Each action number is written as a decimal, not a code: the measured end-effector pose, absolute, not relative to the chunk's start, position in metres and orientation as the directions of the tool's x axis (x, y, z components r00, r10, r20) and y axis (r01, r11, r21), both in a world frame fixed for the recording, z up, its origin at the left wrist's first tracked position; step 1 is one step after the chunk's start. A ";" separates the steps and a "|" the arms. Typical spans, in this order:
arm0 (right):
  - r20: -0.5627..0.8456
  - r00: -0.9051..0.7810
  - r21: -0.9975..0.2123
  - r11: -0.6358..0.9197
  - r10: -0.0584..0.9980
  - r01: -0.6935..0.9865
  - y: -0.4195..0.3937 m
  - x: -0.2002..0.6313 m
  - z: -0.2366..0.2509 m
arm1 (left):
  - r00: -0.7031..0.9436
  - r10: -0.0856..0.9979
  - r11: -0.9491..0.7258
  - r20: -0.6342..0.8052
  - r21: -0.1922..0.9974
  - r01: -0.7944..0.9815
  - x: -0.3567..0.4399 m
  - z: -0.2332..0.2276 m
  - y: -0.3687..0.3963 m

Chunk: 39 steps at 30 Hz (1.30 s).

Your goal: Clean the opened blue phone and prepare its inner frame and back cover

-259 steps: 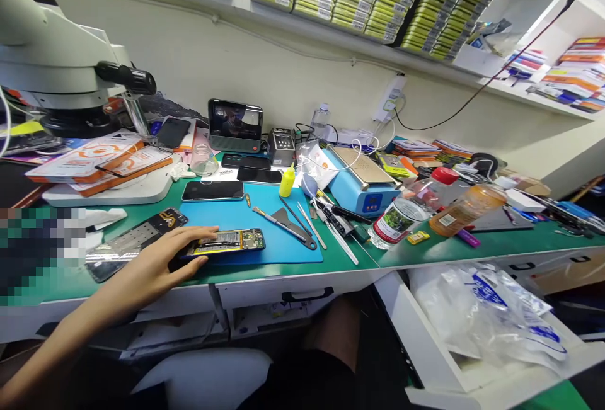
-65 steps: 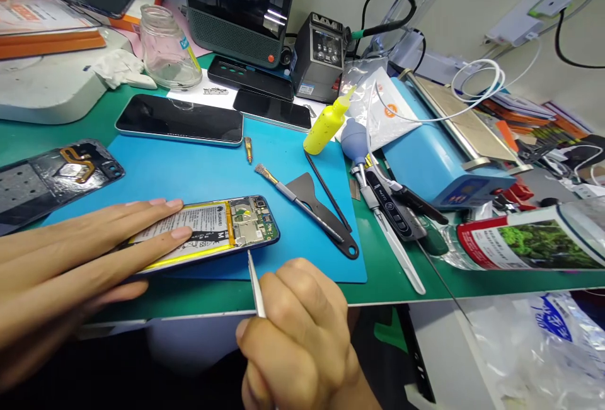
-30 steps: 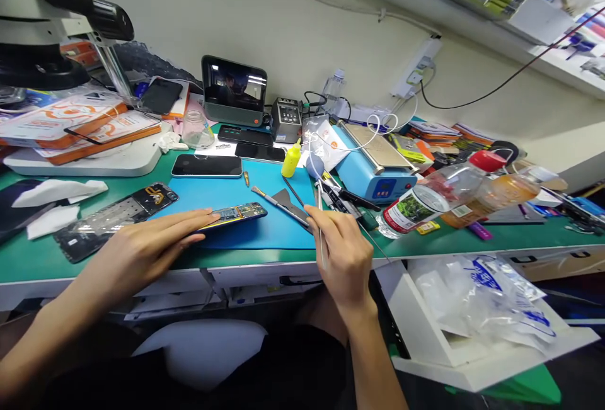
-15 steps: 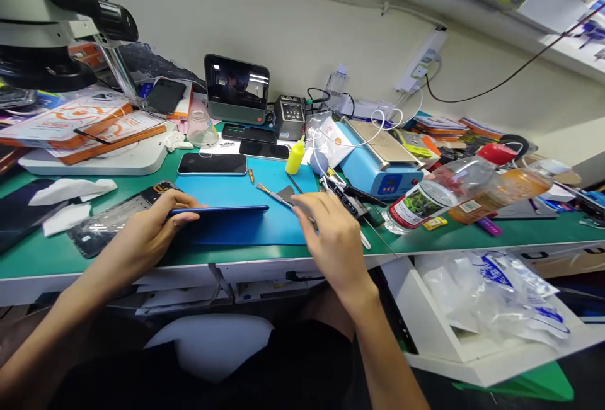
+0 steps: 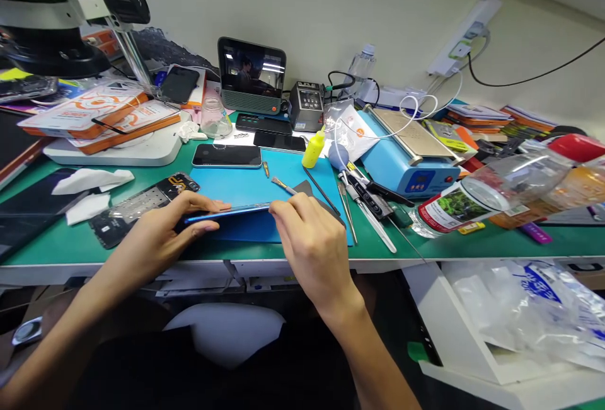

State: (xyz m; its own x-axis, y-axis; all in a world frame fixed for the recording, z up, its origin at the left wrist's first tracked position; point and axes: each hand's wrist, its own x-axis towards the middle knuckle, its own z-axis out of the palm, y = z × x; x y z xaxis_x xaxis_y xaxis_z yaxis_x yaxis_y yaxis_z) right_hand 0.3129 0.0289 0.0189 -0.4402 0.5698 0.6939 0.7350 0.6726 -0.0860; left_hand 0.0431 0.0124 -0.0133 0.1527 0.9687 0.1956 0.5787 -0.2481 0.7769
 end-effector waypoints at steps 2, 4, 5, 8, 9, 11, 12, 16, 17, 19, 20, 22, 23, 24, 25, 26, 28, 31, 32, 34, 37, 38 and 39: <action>0.699 -0.420 -0.115 0.670 0.579 0.733 0.027 0.317 0.012 | 0.186 0.963 -0.267 0.194 0.781 0.565 0.043 -0.012 0.011; 0.705 -0.370 -0.184 0.661 0.605 0.728 0.027 0.322 0.003 | 0.204 0.958 -0.284 0.202 0.780 0.558 0.043 -0.011 0.010; 0.709 -0.333 -0.230 0.650 0.622 0.725 0.027 0.324 -0.002 | 0.210 0.956 -0.291 0.207 0.777 0.558 0.043 -0.010 0.011; 0.713 -0.167 -0.393 0.586 0.681 0.708 0.030 0.329 -0.016 | 0.232 0.947 -0.316 0.220 0.759 0.570 0.044 -0.008 0.012; 0.709 -0.101 -0.451 0.558 0.698 0.697 0.030 0.330 -0.020 | 0.241 0.944 -0.325 0.224 0.749 0.577 0.044 -0.007 0.012; 0.678 0.018 -0.559 0.499 0.735 0.662 0.031 0.331 -0.025 | 0.257 0.938 -0.342 0.231 0.731 0.591 0.044 -0.006 0.011; 0.652 0.064 -0.607 0.469 0.756 0.642 0.032 0.331 -0.026 | 0.265 0.935 -0.350 0.235 0.722 0.596 0.044 -0.006 0.011; 0.537 0.153 -0.738 0.375 0.829 0.561 0.033 0.333 -0.024 | 0.275 0.924 -0.382 0.267 0.696 0.608 0.046 -0.005 0.011; 0.519 0.164 -0.758 0.362 0.839 0.543 0.034 0.333 -0.023 | 0.270 0.920 -0.392 0.284 0.687 0.612 0.047 -0.006 0.011; 0.492 0.178 -0.786 0.347 0.852 0.512 0.034 0.333 -0.022 | 0.254 0.908 -0.417 0.332 0.670 0.614 0.049 -0.008 0.012; 0.482 0.181 -0.796 0.342 0.857 0.499 0.034 0.334 -0.021 | 0.241 0.901 -0.429 0.361 0.664 0.612 0.050 -0.009 0.013; 0.468 0.185 -0.810 0.335 0.864 0.481 0.033 0.334 -0.021 | 0.202 0.888 -0.446 0.413 0.664 0.600 0.052 -0.012 0.014; 0.463 0.189 -0.815 0.333 0.866 0.474 0.033 0.334 -0.020 | 0.177 0.884 -0.447 0.434 0.669 0.593 0.053 -0.014 0.014; 0.459 0.192 -0.820 0.330 0.867 0.468 0.032 0.335 -0.020 | 0.149 0.881 -0.445 0.449 0.677 0.586 0.054 -0.014 0.014; 0.455 0.195 -0.823 0.328 0.869 0.463 0.032 0.335 -0.020 | 0.122 0.880 -0.439 0.459 0.686 0.580 0.055 -0.015 0.014; 0.452 0.196 -0.827 0.326 0.870 0.459 0.031 0.335 -0.020 | 0.098 0.880 -0.431 0.465 0.696 0.574 0.056 -0.015 0.014; 0.441 0.193 -0.833 0.320 0.876 0.452 0.031 0.335 -0.019 | 0.055 0.884 -0.412 0.465 0.716 0.563 0.058 -0.013 0.014; 0.424 0.181 -0.840 0.310 0.887 0.446 0.031 0.335 -0.018 | 0.013 0.895 -0.377 0.446 0.739 0.558 0.058 -0.012 0.014; 0.420 0.177 -0.841 0.308 0.890 0.444 0.031 0.335 -0.018 | 0.004 0.898 -0.367 0.441 0.743 0.559 0.058 -0.012 0.015; 0.414 0.170 -0.843 0.307 0.894 0.441 0.030 0.336 -0.018 | -0.006 0.899 -0.358 0.437 0.744 0.564 0.057 -0.013 0.016; 0.418 0.172 -0.842 0.310 0.892 0.441 0.031 0.338 -0.020 | 0.012 0.889 -0.382 0.459 0.724 0.575 0.056 -0.015 0.017; 0.421 0.172 -0.841 0.312 0.890 0.442 0.032 0.339 -0.022 | 0.032 0.882 -0.401 0.470 0.712 0.577 0.056 -0.016 0.016; 0.424 0.170 -0.838 0.315 0.889 0.445 0.033 0.339 -0.023 | 0.058 0.873 -0.425 0.484 0.697 0.578 0.057 -0.016 0.016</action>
State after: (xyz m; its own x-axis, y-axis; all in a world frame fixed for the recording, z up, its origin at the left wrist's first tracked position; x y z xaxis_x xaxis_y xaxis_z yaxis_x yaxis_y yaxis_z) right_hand 0.3394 0.0329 -0.0228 0.1699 0.8895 0.4243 0.4454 0.3147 -0.8382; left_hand 0.0566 0.0158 -0.0164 0.0581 0.8732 0.4839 0.5775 -0.4248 0.6972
